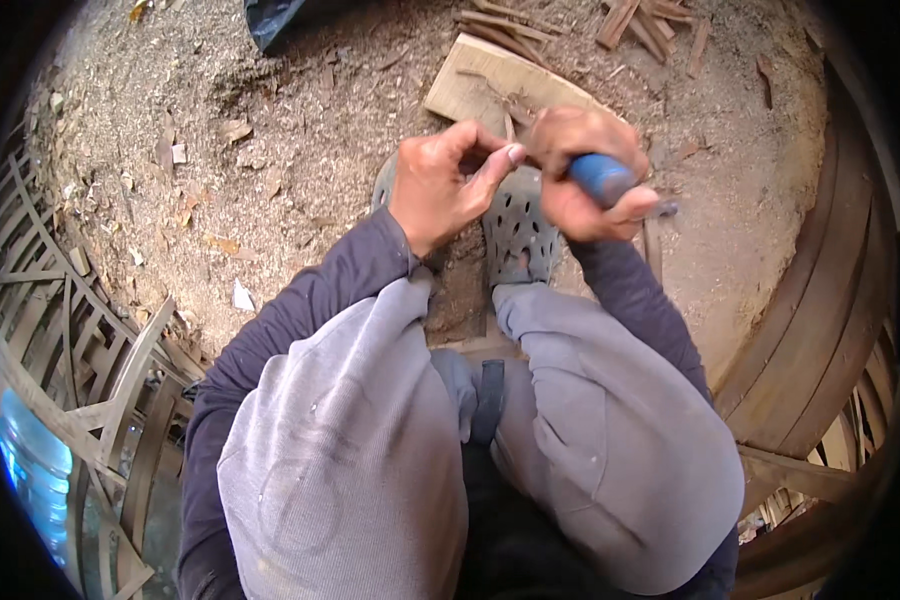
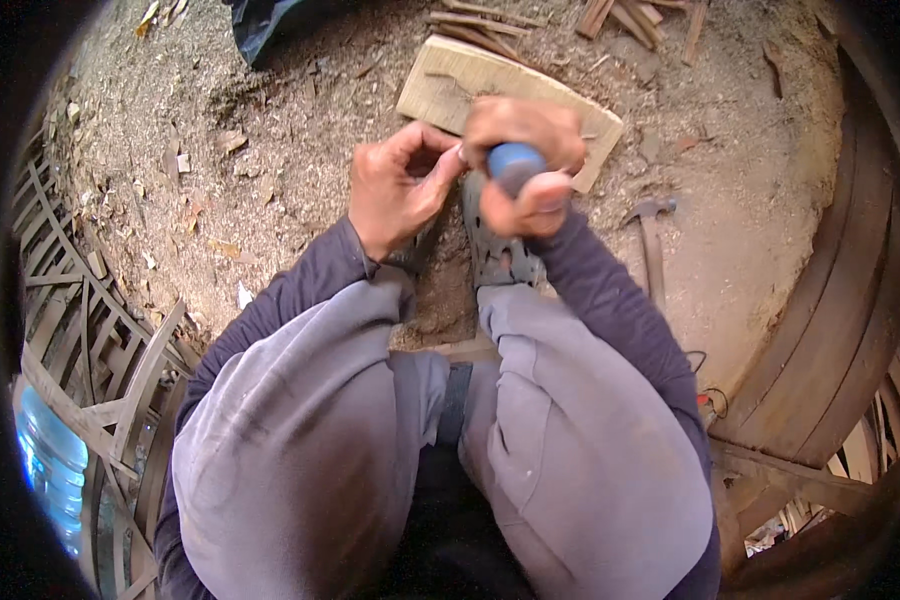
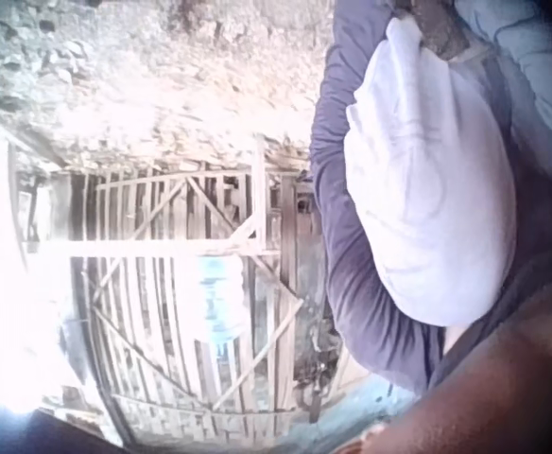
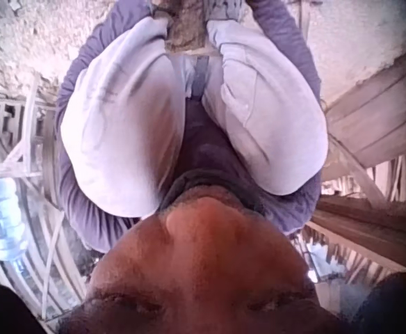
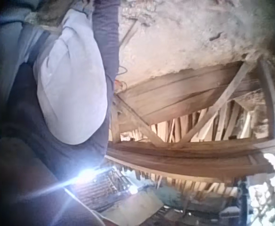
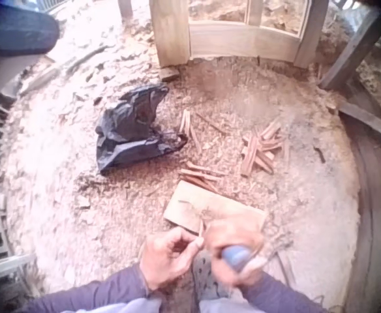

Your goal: The person whittles a thin piece of wood with a handheld blade, repeatedly scraping shavings onto a wooden block on the ground.

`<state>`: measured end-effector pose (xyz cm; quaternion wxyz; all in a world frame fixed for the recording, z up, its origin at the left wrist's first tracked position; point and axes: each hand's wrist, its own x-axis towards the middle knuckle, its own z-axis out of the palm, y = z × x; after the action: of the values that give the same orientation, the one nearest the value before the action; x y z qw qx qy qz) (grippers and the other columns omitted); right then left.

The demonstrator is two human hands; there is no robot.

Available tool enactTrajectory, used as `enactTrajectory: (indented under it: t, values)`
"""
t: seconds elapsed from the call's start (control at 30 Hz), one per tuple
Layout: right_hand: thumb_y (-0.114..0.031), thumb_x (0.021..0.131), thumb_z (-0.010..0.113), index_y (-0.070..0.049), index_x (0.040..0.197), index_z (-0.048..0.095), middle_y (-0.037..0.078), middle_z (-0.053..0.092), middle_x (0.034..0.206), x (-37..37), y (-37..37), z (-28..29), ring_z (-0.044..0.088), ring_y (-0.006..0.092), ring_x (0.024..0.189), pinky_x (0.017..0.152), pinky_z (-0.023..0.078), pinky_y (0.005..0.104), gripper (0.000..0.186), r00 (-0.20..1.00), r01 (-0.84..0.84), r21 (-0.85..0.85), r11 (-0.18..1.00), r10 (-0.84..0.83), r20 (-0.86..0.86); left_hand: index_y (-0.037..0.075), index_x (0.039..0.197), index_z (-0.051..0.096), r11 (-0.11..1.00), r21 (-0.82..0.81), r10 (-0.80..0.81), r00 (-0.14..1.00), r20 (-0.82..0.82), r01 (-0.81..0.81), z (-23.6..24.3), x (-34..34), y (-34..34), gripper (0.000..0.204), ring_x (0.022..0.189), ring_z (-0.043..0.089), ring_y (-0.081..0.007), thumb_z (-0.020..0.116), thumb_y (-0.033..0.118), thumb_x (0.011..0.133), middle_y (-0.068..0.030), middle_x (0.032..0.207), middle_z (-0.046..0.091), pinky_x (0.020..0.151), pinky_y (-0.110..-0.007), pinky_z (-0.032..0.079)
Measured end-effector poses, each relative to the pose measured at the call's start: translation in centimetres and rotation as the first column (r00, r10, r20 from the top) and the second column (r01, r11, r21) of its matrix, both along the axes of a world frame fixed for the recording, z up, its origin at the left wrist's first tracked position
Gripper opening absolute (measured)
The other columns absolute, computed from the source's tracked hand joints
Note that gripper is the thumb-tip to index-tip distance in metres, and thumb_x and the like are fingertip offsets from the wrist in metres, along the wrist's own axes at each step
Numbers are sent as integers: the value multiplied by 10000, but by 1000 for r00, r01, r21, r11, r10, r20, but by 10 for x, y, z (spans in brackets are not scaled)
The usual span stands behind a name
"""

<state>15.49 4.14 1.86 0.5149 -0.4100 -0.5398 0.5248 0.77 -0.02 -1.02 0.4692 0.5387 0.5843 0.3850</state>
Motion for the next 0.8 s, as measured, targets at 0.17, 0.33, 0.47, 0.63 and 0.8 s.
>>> enactTrajectory:
  t: [0.17, 0.33, 0.47, 0.63, 0.8]
  values:
    - [-793, 923, 269, 0, 687, 549, 83, 477, 556, 11, 14, 31, 468, 208, 471, 443, 336, 308, 873, 886, -108, 216, 970, 192, -422, 0, 847, 703, 999, -30, -14, 998, -55, 13, -4, 0, 0, 153, 674, 721, -116, 754, 138, 886, -93, 737, 742, 601, -253, 558]
    - [-788, 923, 298, 3, 750, 552, 70, 476, 592, 4, -3, 6, 427, 185, 496, 496, 358, 327, 848, 991, -111, 61, 992, 116, -75, 4, 857, 706, 999, 6, -34, 998, -48, 35, -1, -1, -2, 143, 666, 718, -117, 751, 136, 891, -88, 732, 741, 598, -252, 556]
    - [-757, 938, 328, -9, 724, 539, 51, 479, 578, -6, 9, -13, 456, 168, 484, 444, 337, 299, 806, 911, 21, 111, 994, 26, -411, 3, 856, 708, 1000, -27, -9, 1000, 22, 10, -2, 0, 0, 144, 652, 707, -106, 761, 134, 881, -80, 721, 737, 585, -251, 550]
    - [-827, 887, 255, -20, 738, 507, 68, 413, 559, 6, 11, -18, 358, 176, 462, 452, 324, 325, 858, 975, 37, 122, 992, -9, -222, 18, 872, 727, 997, -54, -54, 998, -42, 52, -2, -4, -4, 114, 651, 707, -124, 763, 126, 877, -83, 749, 741, 592, -255, 550]
    - [-879, 842, 190, -31, 704, 467, 88, 408, 554, 24, 24, 11, 333, 184, 467, 447, 286, 341, 903, 861, 21, 127, 992, 47, -507, 53, 951, 757, 978, 136, -143, 981, -134, 161, 2, -16, -3, 111, 719, 721, -197, 761, 114, 859, -102, 852, 745, 641, -291, 567]
